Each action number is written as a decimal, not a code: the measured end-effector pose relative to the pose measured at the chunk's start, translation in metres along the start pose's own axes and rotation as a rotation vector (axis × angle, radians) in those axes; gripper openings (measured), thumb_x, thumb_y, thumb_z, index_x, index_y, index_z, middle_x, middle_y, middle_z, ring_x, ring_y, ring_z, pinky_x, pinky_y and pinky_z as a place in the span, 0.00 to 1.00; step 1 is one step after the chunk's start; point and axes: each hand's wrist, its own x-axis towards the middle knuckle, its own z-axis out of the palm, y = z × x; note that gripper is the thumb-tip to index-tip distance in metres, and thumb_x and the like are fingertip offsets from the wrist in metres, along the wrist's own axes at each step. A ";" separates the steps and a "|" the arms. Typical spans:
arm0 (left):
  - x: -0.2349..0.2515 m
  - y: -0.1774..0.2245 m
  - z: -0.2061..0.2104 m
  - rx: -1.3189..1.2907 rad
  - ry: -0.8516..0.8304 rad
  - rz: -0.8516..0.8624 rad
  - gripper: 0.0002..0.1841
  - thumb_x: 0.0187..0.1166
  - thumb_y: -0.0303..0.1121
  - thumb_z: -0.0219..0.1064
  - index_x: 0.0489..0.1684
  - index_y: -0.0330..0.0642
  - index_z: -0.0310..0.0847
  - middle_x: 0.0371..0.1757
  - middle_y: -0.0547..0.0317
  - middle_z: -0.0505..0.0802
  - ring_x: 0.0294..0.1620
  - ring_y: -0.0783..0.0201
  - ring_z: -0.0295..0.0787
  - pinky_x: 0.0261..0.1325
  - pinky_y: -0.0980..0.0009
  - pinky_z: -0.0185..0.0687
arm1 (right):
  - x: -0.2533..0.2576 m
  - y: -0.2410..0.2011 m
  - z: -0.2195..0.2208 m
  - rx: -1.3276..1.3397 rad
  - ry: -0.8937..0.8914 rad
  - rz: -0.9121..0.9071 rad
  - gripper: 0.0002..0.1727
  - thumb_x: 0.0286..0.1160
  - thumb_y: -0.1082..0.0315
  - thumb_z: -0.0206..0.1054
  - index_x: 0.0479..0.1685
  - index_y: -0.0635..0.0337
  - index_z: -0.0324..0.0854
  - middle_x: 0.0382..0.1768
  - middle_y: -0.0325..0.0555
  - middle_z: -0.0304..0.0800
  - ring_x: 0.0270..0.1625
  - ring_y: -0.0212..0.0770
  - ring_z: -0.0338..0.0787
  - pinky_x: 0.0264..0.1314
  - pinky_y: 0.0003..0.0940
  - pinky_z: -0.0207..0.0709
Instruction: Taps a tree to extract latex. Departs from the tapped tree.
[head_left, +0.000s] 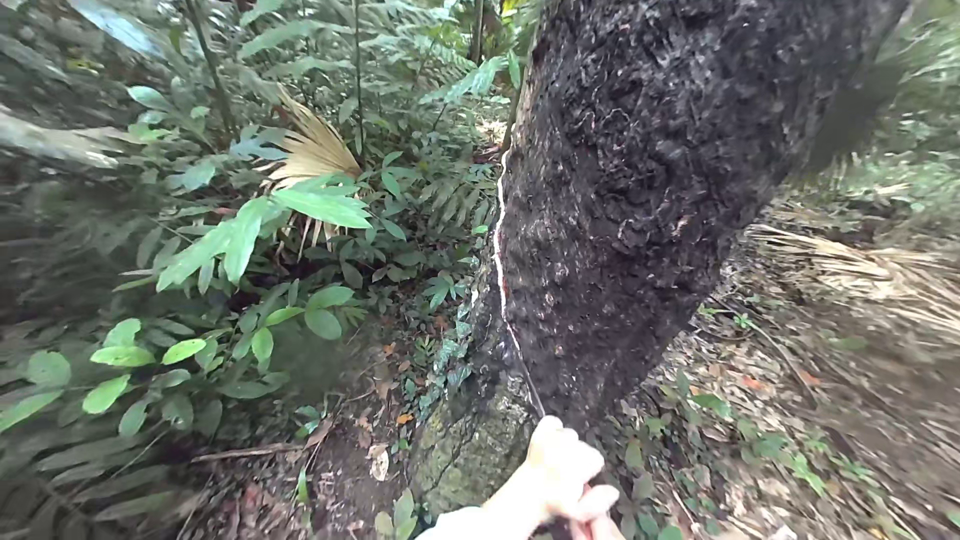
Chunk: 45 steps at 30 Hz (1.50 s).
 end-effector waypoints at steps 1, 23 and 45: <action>0.012 0.000 0.007 0.007 0.014 -0.010 0.31 0.86 0.53 0.41 0.13 0.47 0.76 0.10 0.60 0.77 0.17 0.59 0.73 0.42 0.62 0.71 | 0.006 0.004 -0.010 -0.032 0.028 -0.023 0.17 0.78 0.74 0.60 0.54 0.84 0.82 0.47 0.76 0.91 0.47 0.72 0.94 0.51 0.65 0.86; 0.005 -0.047 0.064 0.340 0.106 0.098 0.33 0.89 0.55 0.36 0.10 0.49 0.70 0.08 0.63 0.72 0.14 0.61 0.69 0.41 0.66 0.71 | 0.081 0.089 0.033 -0.203 0.199 -0.223 0.08 0.67 0.79 0.68 0.39 0.78 0.89 0.40 0.72 0.93 0.35 0.68 0.96 0.36 0.59 0.88; 0.060 -0.130 -0.043 0.198 0.048 -0.569 0.18 0.76 0.21 0.65 0.64 0.25 0.86 0.58 0.27 0.90 0.60 0.36 0.89 0.69 0.51 0.82 | 0.077 0.056 0.003 0.410 0.346 -0.254 0.35 0.72 0.71 0.62 0.79 0.87 0.62 0.46 0.74 0.89 0.35 0.38 0.91 0.42 0.29 0.84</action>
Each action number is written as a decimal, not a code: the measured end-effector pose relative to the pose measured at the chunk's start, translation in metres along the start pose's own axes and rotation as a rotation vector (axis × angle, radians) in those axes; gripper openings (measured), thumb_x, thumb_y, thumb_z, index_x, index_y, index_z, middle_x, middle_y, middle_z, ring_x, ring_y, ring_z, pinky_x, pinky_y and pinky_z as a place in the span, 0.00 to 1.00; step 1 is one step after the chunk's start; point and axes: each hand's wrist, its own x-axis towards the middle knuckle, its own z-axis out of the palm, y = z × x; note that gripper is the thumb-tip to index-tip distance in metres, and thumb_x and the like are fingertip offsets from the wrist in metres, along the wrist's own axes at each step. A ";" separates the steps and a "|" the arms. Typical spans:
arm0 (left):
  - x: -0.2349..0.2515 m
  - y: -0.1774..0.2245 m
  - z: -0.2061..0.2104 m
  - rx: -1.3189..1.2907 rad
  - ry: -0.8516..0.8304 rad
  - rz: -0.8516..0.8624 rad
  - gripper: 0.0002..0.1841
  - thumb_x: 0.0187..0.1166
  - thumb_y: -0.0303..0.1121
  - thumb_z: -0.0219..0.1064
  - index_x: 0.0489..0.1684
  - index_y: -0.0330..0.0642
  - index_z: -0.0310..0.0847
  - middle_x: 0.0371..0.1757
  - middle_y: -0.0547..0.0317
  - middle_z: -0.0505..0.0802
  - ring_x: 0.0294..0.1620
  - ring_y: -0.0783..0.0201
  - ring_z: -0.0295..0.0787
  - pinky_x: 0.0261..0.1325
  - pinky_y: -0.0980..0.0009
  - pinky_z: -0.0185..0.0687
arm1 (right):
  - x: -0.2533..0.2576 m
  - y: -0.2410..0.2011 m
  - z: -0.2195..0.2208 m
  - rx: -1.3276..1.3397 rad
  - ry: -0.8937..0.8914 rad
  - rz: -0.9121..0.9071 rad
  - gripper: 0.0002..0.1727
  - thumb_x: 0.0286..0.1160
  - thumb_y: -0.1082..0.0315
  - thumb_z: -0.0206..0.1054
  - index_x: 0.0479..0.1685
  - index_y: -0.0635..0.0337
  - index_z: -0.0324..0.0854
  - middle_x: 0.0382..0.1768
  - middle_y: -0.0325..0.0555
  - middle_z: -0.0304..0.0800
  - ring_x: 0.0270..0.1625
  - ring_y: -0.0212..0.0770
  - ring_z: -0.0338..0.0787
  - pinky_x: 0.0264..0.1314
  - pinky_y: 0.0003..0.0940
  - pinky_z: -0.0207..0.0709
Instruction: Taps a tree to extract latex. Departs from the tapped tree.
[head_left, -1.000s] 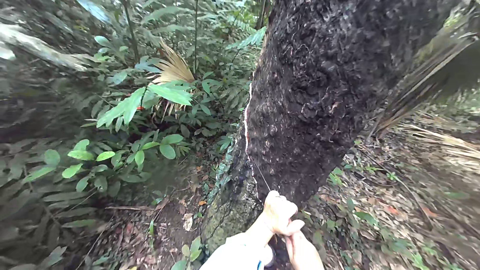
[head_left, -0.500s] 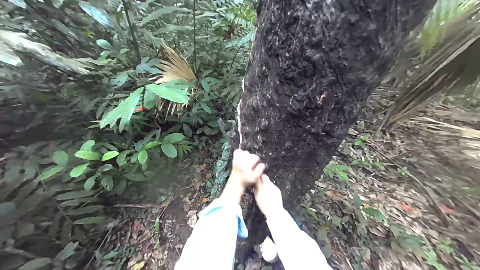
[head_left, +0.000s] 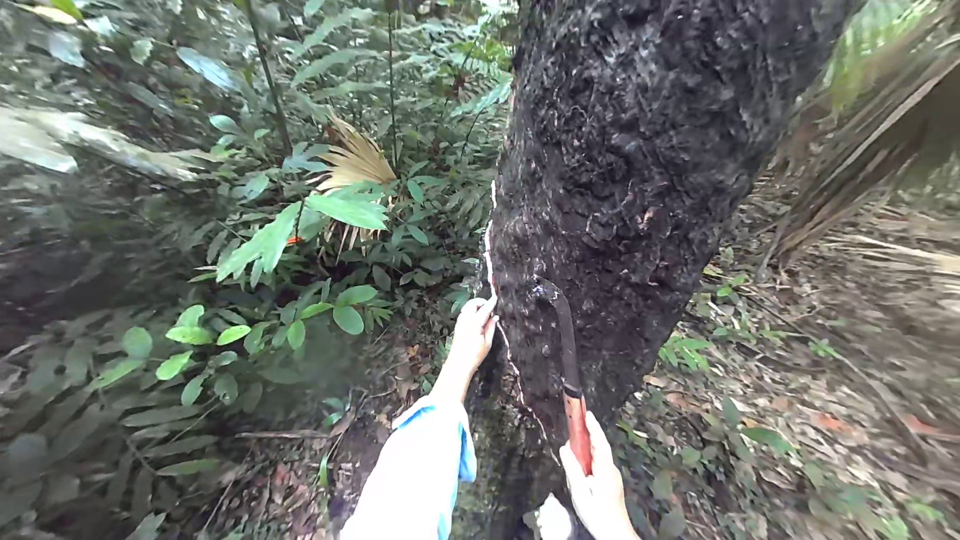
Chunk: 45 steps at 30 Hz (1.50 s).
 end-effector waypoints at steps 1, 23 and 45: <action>-0.001 -0.003 0.003 0.016 0.052 0.048 0.15 0.75 0.20 0.66 0.57 0.25 0.90 0.52 0.30 0.93 0.56 0.38 0.92 0.66 0.52 0.85 | -0.003 0.002 -0.005 0.010 -0.013 0.018 0.36 0.72 0.72 0.62 0.79 0.86 0.61 0.45 0.73 0.89 0.33 0.35 0.89 0.40 0.27 0.83; -0.113 0.080 0.057 0.166 -0.068 0.533 0.13 0.75 0.37 0.63 0.36 0.38 0.91 0.33 0.51 0.95 0.42 0.52 0.94 0.64 0.54 0.81 | 0.000 0.066 0.000 -0.285 -0.414 0.110 0.23 0.80 0.75 0.64 0.73 0.77 0.77 0.62 0.74 0.88 0.61 0.72 0.91 0.67 0.67 0.79; -0.126 0.041 0.098 0.126 0.197 0.744 0.38 0.89 0.64 0.33 0.17 0.46 0.75 0.09 0.62 0.71 0.17 0.62 0.69 0.43 0.69 0.71 | -0.023 0.041 0.030 -0.508 -0.404 0.283 0.15 0.82 0.73 0.60 0.56 0.74 0.87 0.52 0.70 0.93 0.55 0.68 0.94 0.61 0.63 0.84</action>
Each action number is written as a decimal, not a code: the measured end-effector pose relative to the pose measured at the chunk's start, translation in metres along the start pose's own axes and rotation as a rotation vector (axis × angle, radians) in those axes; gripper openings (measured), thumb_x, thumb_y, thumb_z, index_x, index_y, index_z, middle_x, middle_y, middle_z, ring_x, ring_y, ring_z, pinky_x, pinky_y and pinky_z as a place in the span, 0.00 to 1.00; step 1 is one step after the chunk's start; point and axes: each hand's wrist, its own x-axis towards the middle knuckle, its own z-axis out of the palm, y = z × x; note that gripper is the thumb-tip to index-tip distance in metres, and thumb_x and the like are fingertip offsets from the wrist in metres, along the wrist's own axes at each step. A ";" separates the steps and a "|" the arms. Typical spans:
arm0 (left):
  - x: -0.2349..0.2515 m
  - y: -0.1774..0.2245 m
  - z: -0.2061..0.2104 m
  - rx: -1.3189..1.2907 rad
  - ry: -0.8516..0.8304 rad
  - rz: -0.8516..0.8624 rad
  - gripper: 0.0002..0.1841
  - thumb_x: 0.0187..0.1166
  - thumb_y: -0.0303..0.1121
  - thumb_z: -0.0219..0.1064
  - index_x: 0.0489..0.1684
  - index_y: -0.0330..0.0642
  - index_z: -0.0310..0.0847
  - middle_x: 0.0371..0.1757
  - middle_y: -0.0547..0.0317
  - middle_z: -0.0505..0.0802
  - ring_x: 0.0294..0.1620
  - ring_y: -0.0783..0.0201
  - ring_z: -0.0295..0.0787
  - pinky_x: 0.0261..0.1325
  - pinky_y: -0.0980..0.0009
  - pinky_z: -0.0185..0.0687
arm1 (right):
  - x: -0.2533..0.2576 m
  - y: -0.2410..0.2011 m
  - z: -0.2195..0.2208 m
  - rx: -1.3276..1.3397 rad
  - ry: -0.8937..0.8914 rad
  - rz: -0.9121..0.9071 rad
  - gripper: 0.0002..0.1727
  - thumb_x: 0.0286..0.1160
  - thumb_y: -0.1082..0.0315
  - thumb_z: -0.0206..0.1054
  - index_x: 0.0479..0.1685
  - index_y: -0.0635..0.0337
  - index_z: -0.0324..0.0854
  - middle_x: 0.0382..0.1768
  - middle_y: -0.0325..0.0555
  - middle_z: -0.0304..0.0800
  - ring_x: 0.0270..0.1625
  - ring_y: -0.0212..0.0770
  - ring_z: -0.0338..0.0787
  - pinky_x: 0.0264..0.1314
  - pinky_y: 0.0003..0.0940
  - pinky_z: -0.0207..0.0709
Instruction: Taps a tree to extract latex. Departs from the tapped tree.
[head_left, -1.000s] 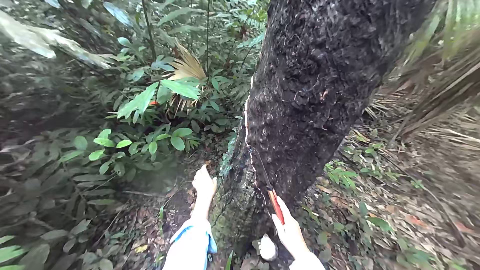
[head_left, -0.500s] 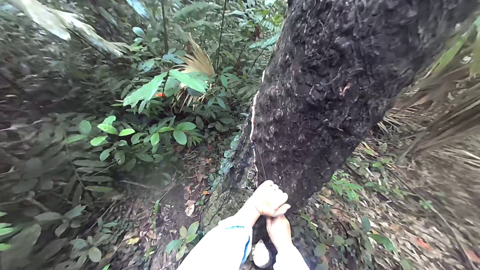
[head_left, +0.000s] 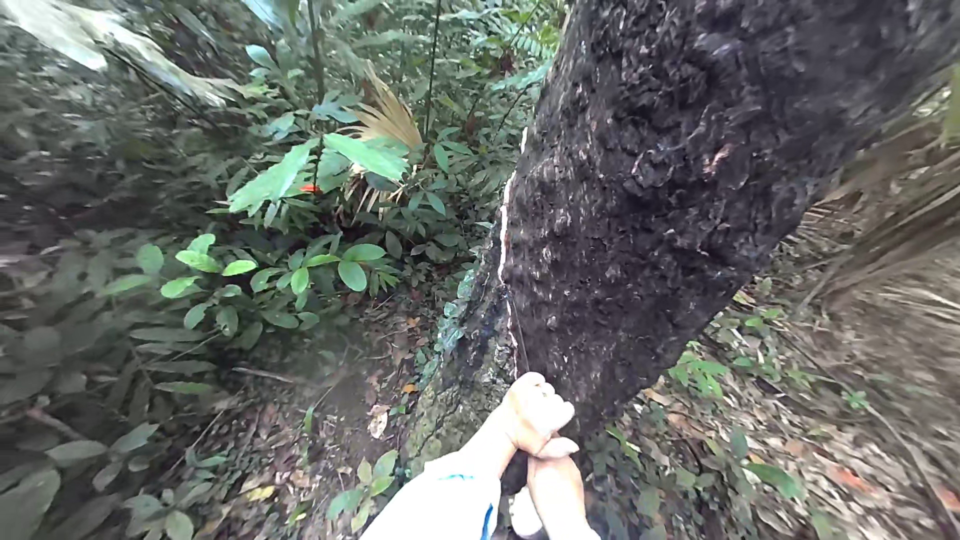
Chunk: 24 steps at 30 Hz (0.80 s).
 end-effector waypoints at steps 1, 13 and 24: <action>0.002 0.003 -0.003 -0.018 0.011 -0.016 0.39 0.88 0.65 0.31 0.18 0.46 0.75 0.09 0.62 0.71 0.17 0.62 0.69 0.44 0.69 0.70 | -0.007 -0.004 -0.005 -0.025 0.025 -0.009 0.15 0.81 0.74 0.61 0.56 0.74 0.87 0.51 0.71 0.92 0.52 0.69 0.94 0.57 0.63 0.85; -0.010 0.052 -0.044 -0.239 -0.088 -0.068 0.39 0.87 0.65 0.33 0.14 0.47 0.73 0.10 0.60 0.74 0.16 0.60 0.73 0.38 0.67 0.74 | -0.085 -0.019 -0.015 0.034 -0.095 0.020 0.20 0.84 0.72 0.54 0.62 0.82 0.80 0.55 0.77 0.89 0.56 0.72 0.92 0.61 0.64 0.83; 0.000 0.012 -0.021 -0.135 -0.040 -0.020 0.40 0.87 0.66 0.31 0.16 0.47 0.75 0.10 0.61 0.73 0.17 0.61 0.71 0.44 0.68 0.72 | -0.031 -0.028 -0.011 -0.174 -0.098 0.156 0.19 0.87 0.71 0.54 0.68 0.72 0.81 0.55 0.71 0.91 0.55 0.68 0.94 0.60 0.59 0.84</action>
